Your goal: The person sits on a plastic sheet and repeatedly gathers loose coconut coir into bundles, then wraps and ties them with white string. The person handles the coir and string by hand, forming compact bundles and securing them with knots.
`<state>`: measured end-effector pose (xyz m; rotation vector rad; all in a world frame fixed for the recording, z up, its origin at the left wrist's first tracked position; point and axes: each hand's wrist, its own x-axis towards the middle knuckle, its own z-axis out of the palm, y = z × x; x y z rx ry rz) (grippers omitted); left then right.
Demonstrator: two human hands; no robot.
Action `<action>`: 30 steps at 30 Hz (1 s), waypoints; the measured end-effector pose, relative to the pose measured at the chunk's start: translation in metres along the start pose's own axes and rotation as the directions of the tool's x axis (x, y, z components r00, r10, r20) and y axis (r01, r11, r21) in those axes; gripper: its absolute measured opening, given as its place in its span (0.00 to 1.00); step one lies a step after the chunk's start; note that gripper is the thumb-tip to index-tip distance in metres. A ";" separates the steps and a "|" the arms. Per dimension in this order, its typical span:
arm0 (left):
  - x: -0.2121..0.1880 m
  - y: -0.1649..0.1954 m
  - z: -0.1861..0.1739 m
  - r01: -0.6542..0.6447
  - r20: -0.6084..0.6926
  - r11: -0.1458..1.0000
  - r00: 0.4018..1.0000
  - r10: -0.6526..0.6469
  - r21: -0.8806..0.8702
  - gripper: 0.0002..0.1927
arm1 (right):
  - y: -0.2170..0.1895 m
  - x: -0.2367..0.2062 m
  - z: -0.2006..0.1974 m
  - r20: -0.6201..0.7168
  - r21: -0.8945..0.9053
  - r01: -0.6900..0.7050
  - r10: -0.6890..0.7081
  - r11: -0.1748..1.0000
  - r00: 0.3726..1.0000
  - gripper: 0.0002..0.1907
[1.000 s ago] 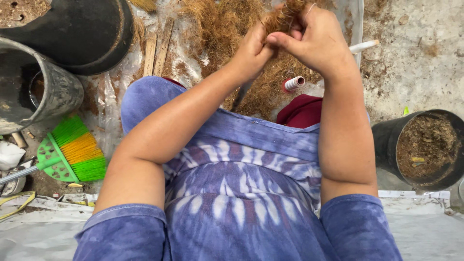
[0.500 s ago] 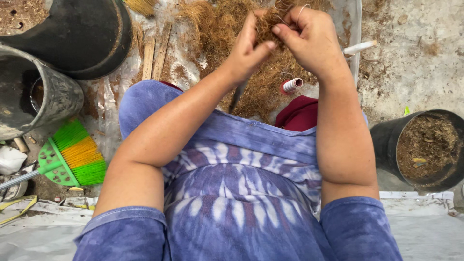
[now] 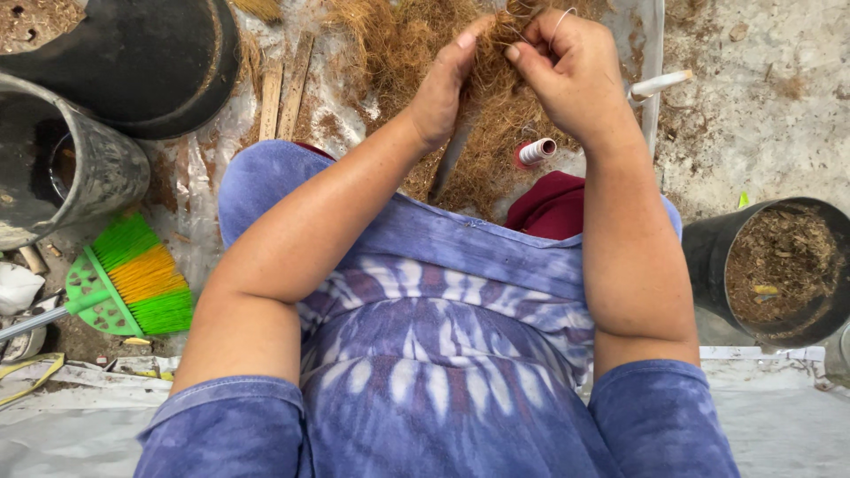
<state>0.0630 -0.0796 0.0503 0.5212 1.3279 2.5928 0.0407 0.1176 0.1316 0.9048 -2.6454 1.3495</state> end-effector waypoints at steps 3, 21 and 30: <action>0.003 -0.004 0.004 -0.046 -0.034 0.990 0.998 0.051 0.133 0.33 | -0.003 0.000 0.004 -0.055 -0.128 0.134 -0.142 0.983 0.988 0.08; 0.014 -0.022 -0.007 -0.218 -0.178 0.963 0.953 0.245 0.157 0.17 | -0.054 -0.004 -0.014 -0.044 -0.221 0.094 -0.106 0.971 0.993 0.08; 0.014 -0.037 -0.003 -0.142 -0.273 0.822 0.901 0.338 0.551 0.22 | -0.055 -0.006 0.014 -0.077 0.072 0.091 -0.085 0.993 0.993 0.02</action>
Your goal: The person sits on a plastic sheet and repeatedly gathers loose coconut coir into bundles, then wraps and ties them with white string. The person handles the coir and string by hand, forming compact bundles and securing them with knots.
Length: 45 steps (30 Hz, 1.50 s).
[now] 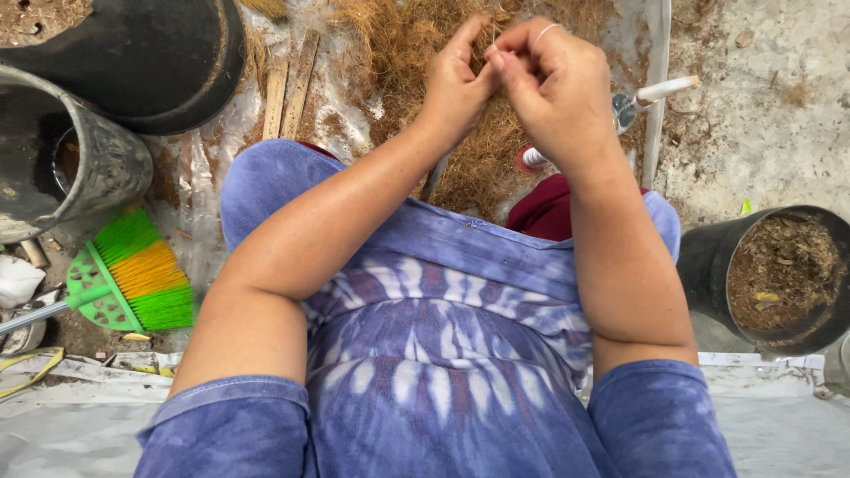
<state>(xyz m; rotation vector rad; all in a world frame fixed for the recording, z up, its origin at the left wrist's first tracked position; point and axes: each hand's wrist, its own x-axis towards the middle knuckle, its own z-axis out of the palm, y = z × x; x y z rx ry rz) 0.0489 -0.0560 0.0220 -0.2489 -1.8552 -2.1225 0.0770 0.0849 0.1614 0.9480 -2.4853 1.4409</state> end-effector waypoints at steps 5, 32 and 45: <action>-0.009 0.009 -0.001 0.199 0.201 0.972 0.964 -0.172 -0.126 0.20 | 0.019 0.007 -0.010 -0.084 0.348 -0.093 0.130 0.933 0.988 0.02; -0.012 0.049 -0.016 0.349 0.360 0.747 0.920 -0.156 -0.566 0.34 | 0.006 0.007 -0.006 -0.179 -0.384 0.045 -0.123 0.922 0.976 0.07; -0.010 0.022 -0.011 0.293 0.147 0.911 0.954 -0.260 -0.290 0.16 | 0.013 0.015 -0.028 0.052 -0.040 -0.198 0.200 0.979 0.978 0.05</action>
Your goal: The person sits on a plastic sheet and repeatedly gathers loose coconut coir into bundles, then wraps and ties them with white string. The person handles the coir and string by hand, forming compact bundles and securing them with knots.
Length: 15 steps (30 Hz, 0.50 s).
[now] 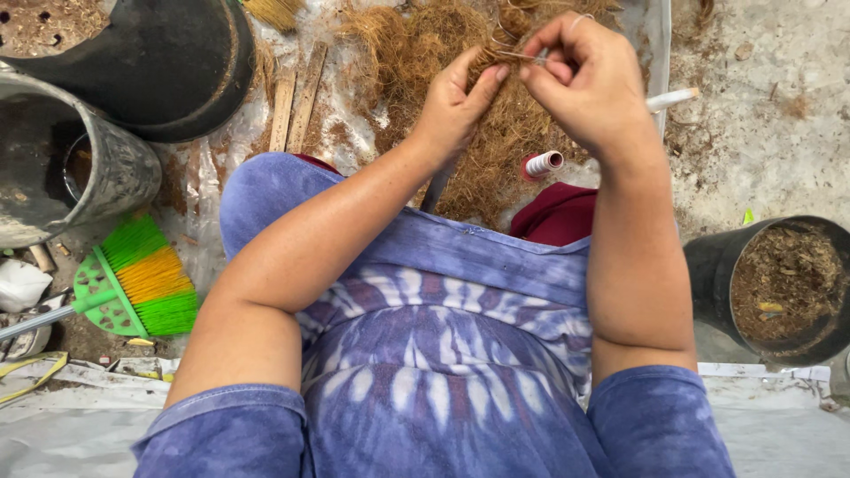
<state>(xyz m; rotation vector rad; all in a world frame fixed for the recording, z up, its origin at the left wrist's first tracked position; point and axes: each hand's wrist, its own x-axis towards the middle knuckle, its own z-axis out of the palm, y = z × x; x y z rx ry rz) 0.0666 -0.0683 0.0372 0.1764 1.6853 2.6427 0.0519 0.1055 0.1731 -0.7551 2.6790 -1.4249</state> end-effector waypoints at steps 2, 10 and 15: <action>-0.004 -0.009 0.001 0.088 -0.053 0.992 0.995 -0.083 0.095 0.17 | -0.008 -0.010 -0.004 -0.014 -0.144 0.034 -0.037 0.989 0.999 0.03; 0.003 -0.032 -0.009 0.078 -0.142 0.962 0.989 -0.041 0.261 0.38 | -0.044 -0.026 0.046 -0.036 -0.331 0.210 -0.235 0.920 0.971 0.08; 0.009 -0.028 -0.010 0.091 -0.224 0.990 0.972 -0.065 0.108 0.35 | -0.032 -0.023 0.043 -0.013 -0.308 0.204 -0.218 0.929 0.976 0.08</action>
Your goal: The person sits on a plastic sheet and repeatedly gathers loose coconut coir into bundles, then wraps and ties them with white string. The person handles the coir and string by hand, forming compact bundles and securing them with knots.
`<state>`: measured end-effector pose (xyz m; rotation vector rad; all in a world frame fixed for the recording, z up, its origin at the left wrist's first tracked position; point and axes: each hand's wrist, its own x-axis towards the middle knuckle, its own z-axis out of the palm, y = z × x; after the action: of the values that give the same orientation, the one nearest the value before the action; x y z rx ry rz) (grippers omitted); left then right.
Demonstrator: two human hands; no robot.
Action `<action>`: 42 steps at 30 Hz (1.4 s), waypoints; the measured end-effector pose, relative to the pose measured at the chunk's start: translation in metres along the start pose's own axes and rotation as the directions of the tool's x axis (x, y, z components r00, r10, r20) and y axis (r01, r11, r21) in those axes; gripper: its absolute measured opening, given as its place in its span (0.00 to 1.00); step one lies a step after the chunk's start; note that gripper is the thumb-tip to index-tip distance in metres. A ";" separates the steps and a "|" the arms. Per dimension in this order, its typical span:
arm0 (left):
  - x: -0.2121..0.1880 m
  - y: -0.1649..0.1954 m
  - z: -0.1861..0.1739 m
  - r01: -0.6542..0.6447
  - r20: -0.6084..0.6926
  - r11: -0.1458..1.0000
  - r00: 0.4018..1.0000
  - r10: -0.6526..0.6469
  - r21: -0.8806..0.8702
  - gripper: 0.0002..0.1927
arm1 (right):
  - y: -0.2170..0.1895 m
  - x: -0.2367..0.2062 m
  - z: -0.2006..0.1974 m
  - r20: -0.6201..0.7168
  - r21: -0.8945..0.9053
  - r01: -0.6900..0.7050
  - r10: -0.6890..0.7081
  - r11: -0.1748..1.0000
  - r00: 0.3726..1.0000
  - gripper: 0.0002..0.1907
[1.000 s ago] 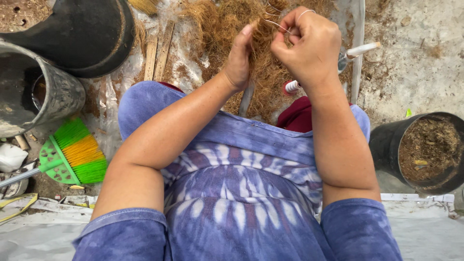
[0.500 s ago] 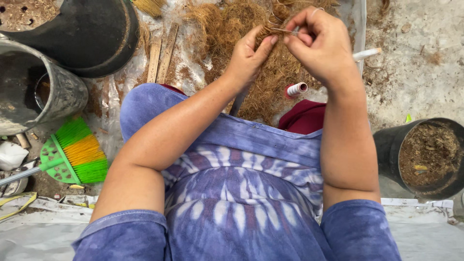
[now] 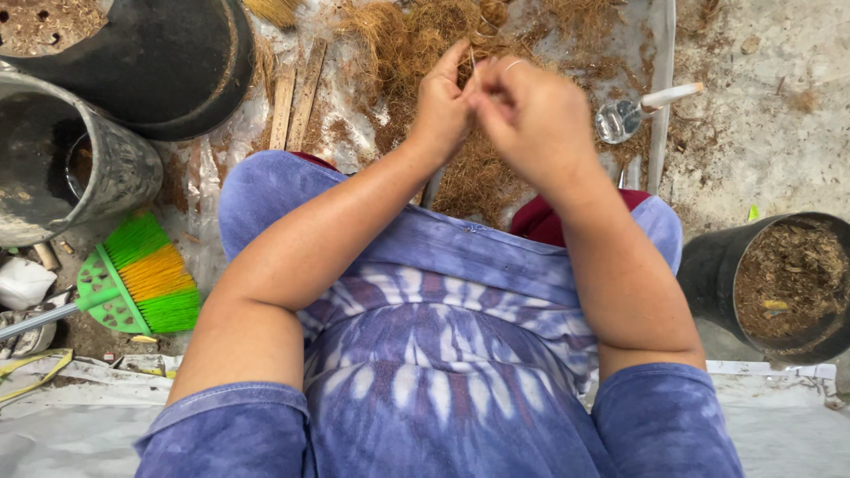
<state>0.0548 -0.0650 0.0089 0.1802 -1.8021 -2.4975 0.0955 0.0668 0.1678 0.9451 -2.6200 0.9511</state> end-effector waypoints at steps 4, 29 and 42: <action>-0.003 0.013 -0.003 -0.099 0.134 0.988 0.984 0.115 -0.121 0.30 | 0.032 0.001 -0.013 0.072 0.242 -0.266 0.257 0.933 0.964 0.07; -0.023 0.069 -0.018 0.662 0.930 0.721 0.361 -0.068 -0.205 0.29 | 0.055 0.013 -0.025 0.522 0.835 -0.492 -0.071 0.246 0.850 0.25; -0.016 0.050 -0.008 0.400 0.684 0.916 0.674 -0.280 -0.019 0.48 | 0.078 -0.002 -0.021 0.343 0.854 -0.323 0.024 0.408 0.939 0.19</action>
<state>0.0705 -0.0869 0.0547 -0.5245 -1.8705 -3.2813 0.0472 0.1271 0.1436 1.0123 -2.2853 2.6451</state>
